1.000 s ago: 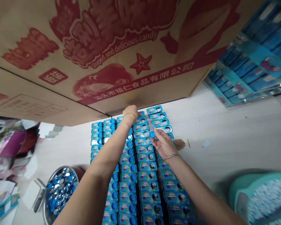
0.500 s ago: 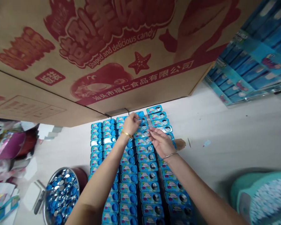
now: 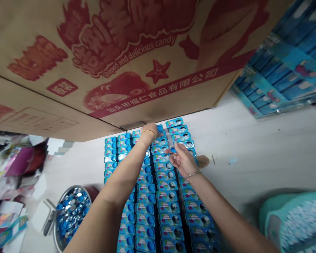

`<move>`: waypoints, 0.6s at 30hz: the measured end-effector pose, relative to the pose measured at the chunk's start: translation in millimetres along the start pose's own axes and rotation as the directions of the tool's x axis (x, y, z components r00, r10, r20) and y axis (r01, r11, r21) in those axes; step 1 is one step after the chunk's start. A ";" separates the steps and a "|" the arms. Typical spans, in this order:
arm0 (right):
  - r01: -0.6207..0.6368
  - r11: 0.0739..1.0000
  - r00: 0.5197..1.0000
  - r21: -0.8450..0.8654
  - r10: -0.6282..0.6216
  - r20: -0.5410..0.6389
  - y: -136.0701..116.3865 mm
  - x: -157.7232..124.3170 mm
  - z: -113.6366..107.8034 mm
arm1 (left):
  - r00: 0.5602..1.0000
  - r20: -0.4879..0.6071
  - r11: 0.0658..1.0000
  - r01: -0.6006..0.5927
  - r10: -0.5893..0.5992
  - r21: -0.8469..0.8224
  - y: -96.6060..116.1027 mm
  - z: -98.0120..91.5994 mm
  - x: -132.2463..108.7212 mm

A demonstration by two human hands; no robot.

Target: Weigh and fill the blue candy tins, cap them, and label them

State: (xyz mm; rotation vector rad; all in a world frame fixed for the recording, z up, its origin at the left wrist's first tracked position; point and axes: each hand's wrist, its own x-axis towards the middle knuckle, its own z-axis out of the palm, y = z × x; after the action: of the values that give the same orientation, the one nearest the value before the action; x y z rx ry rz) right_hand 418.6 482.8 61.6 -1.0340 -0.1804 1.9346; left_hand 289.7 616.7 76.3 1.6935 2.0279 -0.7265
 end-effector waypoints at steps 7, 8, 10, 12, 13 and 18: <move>0.008 1.000 0.999 -0.021 -0.009 -0.035 1.3 -6.1 4.1 | 0.802 -0.341 0.641 -0.597 0.491 -0.482 -17.2 33.7 -82.8; 0.007 1.000 1.000 -0.025 -0.008 -0.031 2.1 -6.5 5.8 | 0.769 -0.368 0.570 -0.636 0.523 -0.520 -19.4 41.3 -91.1; -0.014 0.999 1.000 -0.036 0.013 -0.011 4.1 -7.4 9.5 | 0.781 -0.411 0.544 -0.623 0.470 -0.562 -21.5 52.7 -98.4; -0.036 0.998 0.999 -0.050 0.036 -0.002 6.1 -8.3 11.7 | 0.855 -0.407 0.619 -0.514 0.320 -0.593 -20.4 56.7 -94.1; -0.035 0.997 0.999 -0.065 0.034 -0.008 6.8 -8.8 11.4 | 0.888 -0.388 0.673 -0.446 0.248 -0.591 -18.9 55.9 -88.9; 0.048 0.980 0.994 -0.196 -0.066 -0.087 8.2 -11.4 -1.8 | 0.962 -0.265 0.933 -0.154 0.067 -0.326 -6.8 39.5 -57.5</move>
State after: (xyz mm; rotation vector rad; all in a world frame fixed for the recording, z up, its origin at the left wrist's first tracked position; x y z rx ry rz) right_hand 417.3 468.8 63.2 -1.2306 -0.3473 1.8390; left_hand 292.7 546.8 81.0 1.7374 2.0515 -0.1091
